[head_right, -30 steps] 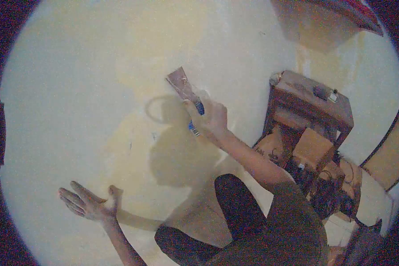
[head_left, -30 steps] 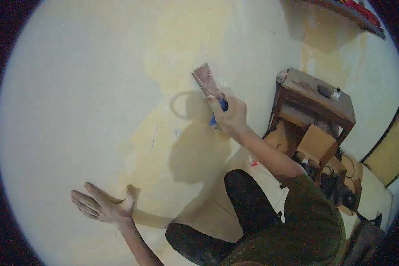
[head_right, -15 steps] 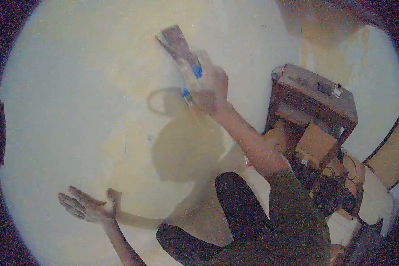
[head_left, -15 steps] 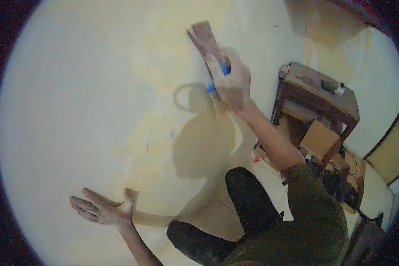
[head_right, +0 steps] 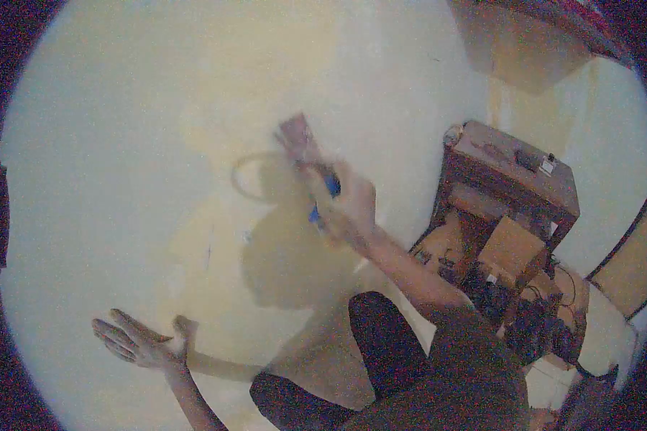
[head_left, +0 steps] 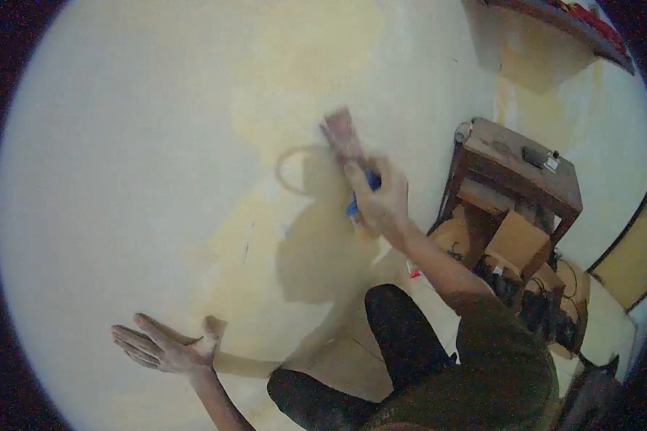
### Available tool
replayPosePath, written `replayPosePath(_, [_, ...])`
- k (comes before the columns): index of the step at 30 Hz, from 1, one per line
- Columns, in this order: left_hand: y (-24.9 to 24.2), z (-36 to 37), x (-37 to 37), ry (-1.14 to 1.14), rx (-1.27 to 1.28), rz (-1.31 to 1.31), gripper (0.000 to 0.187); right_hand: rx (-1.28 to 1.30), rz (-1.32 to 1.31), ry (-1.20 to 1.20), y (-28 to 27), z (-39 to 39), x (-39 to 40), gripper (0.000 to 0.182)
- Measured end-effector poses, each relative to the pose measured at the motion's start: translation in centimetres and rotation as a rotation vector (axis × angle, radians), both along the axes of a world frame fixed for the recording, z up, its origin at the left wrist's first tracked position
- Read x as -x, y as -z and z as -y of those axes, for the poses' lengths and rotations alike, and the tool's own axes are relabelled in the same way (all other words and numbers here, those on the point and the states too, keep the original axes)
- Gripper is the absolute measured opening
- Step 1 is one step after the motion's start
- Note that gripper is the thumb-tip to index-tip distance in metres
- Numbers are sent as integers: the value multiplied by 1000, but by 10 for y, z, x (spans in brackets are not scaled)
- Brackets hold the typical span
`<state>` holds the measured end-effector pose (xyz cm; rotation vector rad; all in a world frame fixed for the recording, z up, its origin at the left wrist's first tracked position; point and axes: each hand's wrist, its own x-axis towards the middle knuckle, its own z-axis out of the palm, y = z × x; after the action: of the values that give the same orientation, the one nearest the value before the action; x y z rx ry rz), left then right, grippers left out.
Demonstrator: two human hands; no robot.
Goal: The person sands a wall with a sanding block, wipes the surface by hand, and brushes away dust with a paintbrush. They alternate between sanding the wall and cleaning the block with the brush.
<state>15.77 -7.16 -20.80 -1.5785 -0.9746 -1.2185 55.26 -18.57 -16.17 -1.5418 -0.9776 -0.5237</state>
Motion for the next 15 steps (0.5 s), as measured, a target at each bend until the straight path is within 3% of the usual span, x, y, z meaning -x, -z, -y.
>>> replayPosePath(2, [4, -1, -1, -3, -6, 10, 110, -145, 73, -41, 14, -5, 7, 36])
replayPosePath(5, [4, -1, 3, -7, -3, -9, 111, -134, -93, -118, -38, -11, 2, 35])
replayPosePath(8, [7, -1, -2, -18, -6, -7, 111, 38, -51, 18, -13, -5, 10, 34])
replayPosePath(11, [6, -9, 8, -19, -22, -18, 112, -22, 66, -97, 34, 0, 15, 32])
replayPosePath(12, [7, -8, 9, -15, -20, -26, 112, -124, 221, -59, 27, -7, 7, 32])
replayPosePath(15, [3, -3, 5, -21, -25, -21, 112, -56, -28, -59, -34, -10, -6, 32])
